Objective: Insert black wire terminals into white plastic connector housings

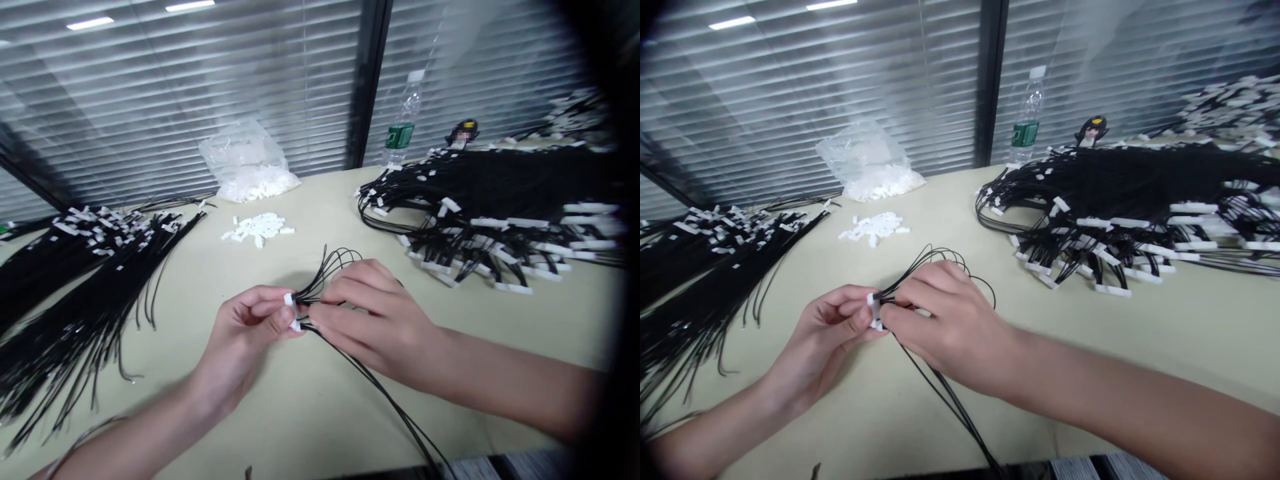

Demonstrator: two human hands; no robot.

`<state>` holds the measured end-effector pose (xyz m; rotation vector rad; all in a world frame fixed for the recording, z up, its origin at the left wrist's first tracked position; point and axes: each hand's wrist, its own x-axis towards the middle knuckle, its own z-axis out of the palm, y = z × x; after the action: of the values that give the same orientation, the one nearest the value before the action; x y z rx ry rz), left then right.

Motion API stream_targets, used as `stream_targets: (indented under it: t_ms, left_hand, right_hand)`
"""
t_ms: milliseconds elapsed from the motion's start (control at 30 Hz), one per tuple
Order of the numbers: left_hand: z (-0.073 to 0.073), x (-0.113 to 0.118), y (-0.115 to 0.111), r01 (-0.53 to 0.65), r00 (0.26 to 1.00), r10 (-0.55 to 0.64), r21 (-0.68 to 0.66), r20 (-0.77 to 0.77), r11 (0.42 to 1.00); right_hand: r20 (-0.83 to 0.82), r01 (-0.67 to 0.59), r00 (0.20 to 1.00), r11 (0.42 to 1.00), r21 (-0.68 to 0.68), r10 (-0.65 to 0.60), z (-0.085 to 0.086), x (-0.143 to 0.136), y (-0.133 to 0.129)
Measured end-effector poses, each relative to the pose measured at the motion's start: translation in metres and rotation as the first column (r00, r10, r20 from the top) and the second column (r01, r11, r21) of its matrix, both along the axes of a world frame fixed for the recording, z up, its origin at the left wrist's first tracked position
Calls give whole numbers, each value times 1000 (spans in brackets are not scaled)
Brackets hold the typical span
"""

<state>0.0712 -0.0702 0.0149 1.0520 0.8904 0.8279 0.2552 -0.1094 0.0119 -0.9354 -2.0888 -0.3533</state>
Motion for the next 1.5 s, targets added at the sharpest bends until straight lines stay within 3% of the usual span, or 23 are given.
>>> stream_targets:
  t_ms: [333,567,767,933,1000,1067,1133,1233,1333,1400,1500]
  left_hand:
    - [-5,-2,2,36,999,-36,-20,12,999]
    - [-3,-3,4,67,998,-67,6,6,998]
    - [-3,-4,10,133,990,-134,21,44,991]
    - [-3,-9,13,159,971,-164,42,173,986]
    - [-2,-11,13,189,956,-195,51,220,981]
    - [-3,-12,14,210,947,-215,45,237,977]
    - [-3,-12,14,221,944,-223,37,244,975]
    - [-3,-11,14,205,945,-208,36,254,978]
    - [-2,-9,16,101,968,-104,25,228,995]
    - [-2,-9,18,9,981,-13,26,196,1000]
    - [-2,-9,22,-95,983,87,41,163,995]
  right_hand:
    - [2,-25,1000,999,43,25,-6,-3,3]
    - [108,29,994,999,-35,-25,-7,-1,3]
    - [200,78,977,997,16,-80,-5,9,11]
    - [268,177,945,982,69,-189,-3,28,28]
    - [205,216,957,976,-26,-206,-5,36,36]
    - [29,204,979,951,-233,-203,-8,43,44]
    - [-162,155,957,897,-413,-240,-11,50,50]
    - [-321,64,902,827,-559,-288,-14,56,57]
    - [-415,-162,885,696,-700,-212,-13,57,60]
    - [-506,-373,853,524,-766,-131,-11,56,59]
    - [-726,-698,664,202,-687,-177,-7,56,57]
